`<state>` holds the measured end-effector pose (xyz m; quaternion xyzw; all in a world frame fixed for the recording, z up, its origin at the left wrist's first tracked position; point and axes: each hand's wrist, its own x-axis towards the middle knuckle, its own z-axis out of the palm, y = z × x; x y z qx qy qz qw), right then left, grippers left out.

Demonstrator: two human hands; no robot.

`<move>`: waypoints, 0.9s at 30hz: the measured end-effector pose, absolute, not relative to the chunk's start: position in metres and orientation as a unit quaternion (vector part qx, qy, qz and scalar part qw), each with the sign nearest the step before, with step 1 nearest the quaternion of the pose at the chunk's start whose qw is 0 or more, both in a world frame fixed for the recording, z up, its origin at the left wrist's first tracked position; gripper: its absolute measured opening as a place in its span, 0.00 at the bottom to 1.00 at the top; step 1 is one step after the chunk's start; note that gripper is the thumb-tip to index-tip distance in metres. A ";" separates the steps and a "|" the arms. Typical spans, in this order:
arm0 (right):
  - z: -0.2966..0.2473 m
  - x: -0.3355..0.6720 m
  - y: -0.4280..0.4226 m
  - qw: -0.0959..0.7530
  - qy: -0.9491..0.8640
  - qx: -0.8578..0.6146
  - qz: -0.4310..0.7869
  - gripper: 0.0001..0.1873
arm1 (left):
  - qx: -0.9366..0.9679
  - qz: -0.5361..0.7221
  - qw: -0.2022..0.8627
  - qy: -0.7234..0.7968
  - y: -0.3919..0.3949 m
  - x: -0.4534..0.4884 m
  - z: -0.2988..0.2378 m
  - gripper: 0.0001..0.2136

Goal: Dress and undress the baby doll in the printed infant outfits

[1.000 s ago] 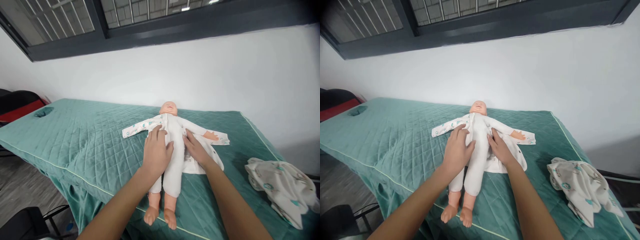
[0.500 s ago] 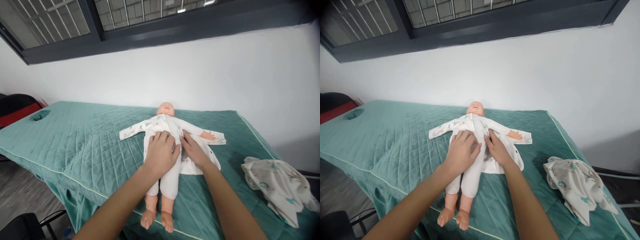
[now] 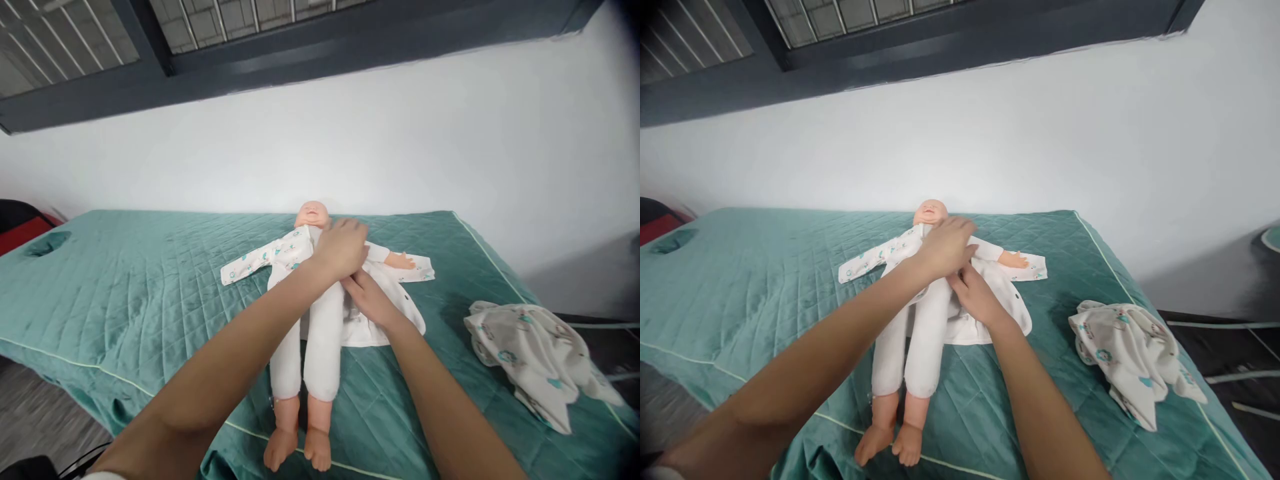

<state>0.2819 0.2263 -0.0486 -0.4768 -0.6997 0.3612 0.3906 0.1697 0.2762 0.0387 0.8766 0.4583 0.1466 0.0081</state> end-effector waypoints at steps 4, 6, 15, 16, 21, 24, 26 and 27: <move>-0.049 0.282 0.224 0.395 -0.681 -0.479 0.387 0.25 | 0.907 0.004 0.019 0.421 0.296 0.211 0.032 0.17; -0.049 0.282 0.223 0.391 -0.683 -0.473 0.397 0.25 | 0.906 -0.038 0.027 0.422 0.306 0.224 0.027 0.17; -0.029 0.297 0.218 0.380 -0.715 -0.420 0.410 0.24 | 0.915 -0.023 0.031 0.402 0.338 0.207 0.024 0.22; -0.027 0.302 0.219 0.383 -0.709 -0.431 0.407 0.22 | 0.913 -0.007 0.036 0.405 0.339 0.203 0.024 0.22; -0.036 0.331 0.233 0.350 -0.614 -0.667 0.237 0.18 | 0.912 0.036 0.026 0.408 0.339 0.190 0.027 0.18; -0.046 0.339 0.240 0.255 -0.586 -0.761 0.115 0.19 | 0.912 0.008 0.010 0.410 0.336 0.188 0.031 0.17; -0.049 0.343 0.242 0.214 -0.583 -0.772 0.134 0.15 | 0.912 -0.011 -0.004 0.410 0.333 0.186 0.033 0.17; -0.050 0.345 0.242 0.219 -0.577 -0.770 0.159 0.13 | 0.912 -0.017 -0.012 0.409 0.330 0.185 0.034 0.17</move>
